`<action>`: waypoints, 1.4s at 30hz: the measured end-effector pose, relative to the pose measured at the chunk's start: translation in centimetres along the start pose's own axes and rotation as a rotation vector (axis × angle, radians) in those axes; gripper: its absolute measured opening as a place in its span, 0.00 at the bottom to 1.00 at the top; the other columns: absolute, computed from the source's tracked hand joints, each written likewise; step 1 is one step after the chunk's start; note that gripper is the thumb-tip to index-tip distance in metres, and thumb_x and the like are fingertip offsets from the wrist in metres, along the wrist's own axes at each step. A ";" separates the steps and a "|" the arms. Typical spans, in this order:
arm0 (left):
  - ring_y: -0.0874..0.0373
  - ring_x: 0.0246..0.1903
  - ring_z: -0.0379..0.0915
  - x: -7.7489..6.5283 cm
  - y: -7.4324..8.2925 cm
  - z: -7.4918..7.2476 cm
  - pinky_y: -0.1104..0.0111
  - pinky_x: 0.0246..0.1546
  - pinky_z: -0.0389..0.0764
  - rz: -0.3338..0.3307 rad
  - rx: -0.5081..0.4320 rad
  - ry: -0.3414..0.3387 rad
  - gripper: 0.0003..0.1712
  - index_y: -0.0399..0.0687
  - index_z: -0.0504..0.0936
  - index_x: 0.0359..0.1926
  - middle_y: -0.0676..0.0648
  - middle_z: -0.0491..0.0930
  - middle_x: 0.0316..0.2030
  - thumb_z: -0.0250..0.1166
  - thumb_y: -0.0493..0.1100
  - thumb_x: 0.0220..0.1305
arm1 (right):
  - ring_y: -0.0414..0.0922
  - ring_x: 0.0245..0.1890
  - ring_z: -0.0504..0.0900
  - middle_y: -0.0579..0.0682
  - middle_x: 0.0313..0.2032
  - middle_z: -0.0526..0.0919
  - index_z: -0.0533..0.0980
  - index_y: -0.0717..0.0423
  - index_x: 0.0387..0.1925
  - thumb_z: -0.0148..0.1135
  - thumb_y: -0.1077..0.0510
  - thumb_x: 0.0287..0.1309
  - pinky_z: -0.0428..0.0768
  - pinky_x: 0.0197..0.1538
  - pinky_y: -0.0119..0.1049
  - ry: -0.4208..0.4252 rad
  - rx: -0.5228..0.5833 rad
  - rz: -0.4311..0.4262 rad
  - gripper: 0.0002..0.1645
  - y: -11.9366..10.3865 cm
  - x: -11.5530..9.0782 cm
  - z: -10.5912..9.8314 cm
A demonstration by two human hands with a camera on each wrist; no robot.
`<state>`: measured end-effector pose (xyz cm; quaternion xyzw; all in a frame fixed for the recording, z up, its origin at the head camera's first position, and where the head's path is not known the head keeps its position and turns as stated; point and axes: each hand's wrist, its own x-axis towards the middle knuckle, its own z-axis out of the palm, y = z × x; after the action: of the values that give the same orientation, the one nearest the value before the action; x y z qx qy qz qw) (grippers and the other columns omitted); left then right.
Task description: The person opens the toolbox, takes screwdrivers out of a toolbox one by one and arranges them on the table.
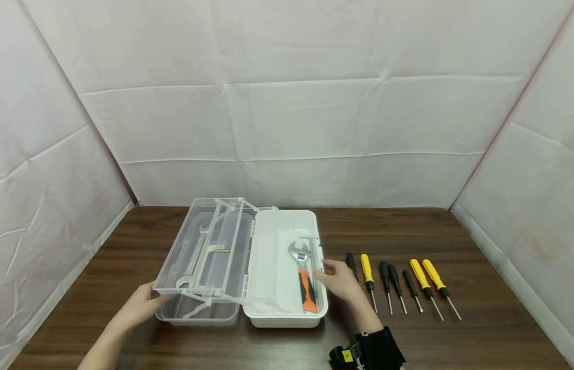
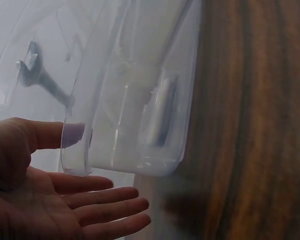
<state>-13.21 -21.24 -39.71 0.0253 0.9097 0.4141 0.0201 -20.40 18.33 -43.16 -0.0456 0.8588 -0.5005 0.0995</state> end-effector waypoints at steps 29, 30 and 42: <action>0.48 0.26 0.78 -1.7 3.5 -1.5 0.62 0.25 0.76 -0.075 0.087 0.173 0.15 0.20 0.74 0.40 0.32 0.79 0.30 0.55 0.30 0.53 | 0.49 0.36 0.78 0.66 0.41 0.77 0.62 0.77 0.54 0.55 0.59 0.55 0.77 0.33 0.40 -0.008 0.011 0.031 0.30 -0.3 0.0 0.0; 0.47 0.28 0.78 -1.8 4.0 -1.7 0.60 0.27 0.76 -0.062 0.122 0.189 0.15 0.21 0.76 0.40 0.33 0.79 0.30 0.55 0.31 0.52 | 0.50 0.36 0.78 0.66 0.41 0.77 0.62 0.77 0.54 0.55 0.60 0.55 0.77 0.33 0.41 -0.007 0.015 0.033 0.30 -0.3 0.1 0.1; 0.60 0.09 0.56 -2.3 11.3 -1.6 0.66 0.08 0.61 0.077 0.345 0.410 0.16 0.26 0.79 0.39 0.32 0.79 0.28 0.54 0.32 0.49 | 0.50 0.37 0.78 0.66 0.41 0.77 0.63 0.76 0.54 0.56 0.58 0.55 0.77 0.34 0.41 0.008 -0.002 0.019 0.30 -0.3 0.0 0.1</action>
<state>-10.65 -15.22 -30.12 -0.0214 0.9502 0.2499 -0.1851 -20.33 18.07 -42.94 -0.0354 0.8601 -0.4988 0.1009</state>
